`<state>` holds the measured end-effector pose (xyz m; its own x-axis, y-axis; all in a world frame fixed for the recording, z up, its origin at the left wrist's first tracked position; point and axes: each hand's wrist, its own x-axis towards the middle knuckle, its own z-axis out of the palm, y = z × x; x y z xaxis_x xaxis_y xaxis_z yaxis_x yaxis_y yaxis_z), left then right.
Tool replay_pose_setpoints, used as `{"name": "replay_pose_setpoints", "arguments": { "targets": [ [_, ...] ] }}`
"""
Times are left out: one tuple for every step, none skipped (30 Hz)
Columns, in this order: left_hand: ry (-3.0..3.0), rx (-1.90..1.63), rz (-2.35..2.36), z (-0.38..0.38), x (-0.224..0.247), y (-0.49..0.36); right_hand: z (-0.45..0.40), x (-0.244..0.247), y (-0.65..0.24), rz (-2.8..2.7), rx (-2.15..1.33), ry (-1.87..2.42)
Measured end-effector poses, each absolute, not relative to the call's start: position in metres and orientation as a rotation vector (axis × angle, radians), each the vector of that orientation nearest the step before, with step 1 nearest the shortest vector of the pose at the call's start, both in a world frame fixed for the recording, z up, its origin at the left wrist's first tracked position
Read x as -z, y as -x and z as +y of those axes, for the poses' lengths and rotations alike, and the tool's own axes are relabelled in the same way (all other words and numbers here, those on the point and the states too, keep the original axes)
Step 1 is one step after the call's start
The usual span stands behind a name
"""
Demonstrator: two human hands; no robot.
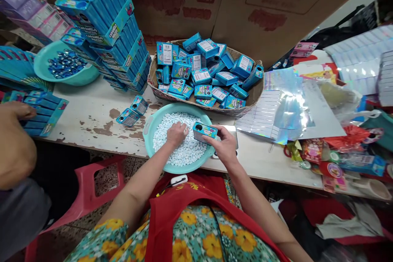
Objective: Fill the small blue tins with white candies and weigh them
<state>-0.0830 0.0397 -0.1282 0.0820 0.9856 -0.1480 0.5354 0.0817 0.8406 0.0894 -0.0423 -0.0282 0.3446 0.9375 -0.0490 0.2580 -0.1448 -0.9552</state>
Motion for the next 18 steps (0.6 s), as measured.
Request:
{"name": "replay_pose_setpoints", "arguments": {
  "targets": [
    [-1.496,-0.743,1.586,0.043,0.128,0.085,-0.044,0.031,-0.088,-1.103,-0.876,1.641],
    [-1.445,-0.764,1.604,0.046,0.127,0.086,-0.045,0.034,-0.086,-1.115,-0.882,1.653],
    [-1.384,-0.787,1.615,0.047,0.124,0.087,-0.046,0.037,-0.085,-1.131,-0.889,1.663],
    [-1.330,-0.804,1.624,0.047,0.119,0.088,-0.047,0.040,-0.083,-1.150,-0.893,1.672],
    [-1.266,-0.826,1.617,0.046,0.111,0.088,-0.047,0.043,-0.081,-1.174,-0.891,1.677],
    [-1.180,-0.865,1.578,0.045,0.102,0.087,-0.047,0.046,-0.078,-1.204,-0.881,1.677],
    [-1.072,-0.922,1.503,0.044,0.091,0.086,-0.046,0.049,-0.075,-1.239,-0.866,1.672],
    [-0.950,-0.990,1.398,0.043,0.080,0.085,-0.045,0.051,-0.072,-1.281,-0.849,1.665],
    [-0.824,-1.057,1.279,0.042,0.069,0.083,-0.043,0.054,-0.068,-1.327,-0.836,1.660],
    [-0.712,-1.116,1.167,0.041,0.059,0.081,-0.041,0.055,-0.064,-1.371,-0.827,1.658],
    [-0.628,-1.163,1.083,0.040,0.050,0.080,-0.038,0.056,-0.060,-1.412,-0.827,1.658],
    [-0.582,-1.199,1.043,0.039,0.042,0.078,-0.036,0.055,-0.056,-1.443,-0.832,1.659],
    [-0.557,-1.234,1.030,0.039,0.037,0.077,-0.034,0.054,-0.052,-1.465,-0.837,1.657],
    [-0.547,-1.272,1.029,0.039,0.033,0.077,-0.033,0.051,-0.049,-1.477,-0.837,1.652],
    [-0.548,-1.311,1.032,0.039,0.030,0.077,-0.031,0.049,-0.047,-1.483,-0.829,1.646],
    [-0.555,-1.346,1.032,0.039,0.028,0.077,-0.031,0.045,-0.045,-1.487,-0.812,1.642],
    [-0.563,-1.366,1.030,0.040,0.027,0.077,-0.030,0.042,-0.044,-1.490,-0.798,1.641],
    [-0.562,-1.376,1.030,0.041,0.026,0.077,-0.029,0.040,-0.044,-1.492,-0.792,1.642]
  ]
}}
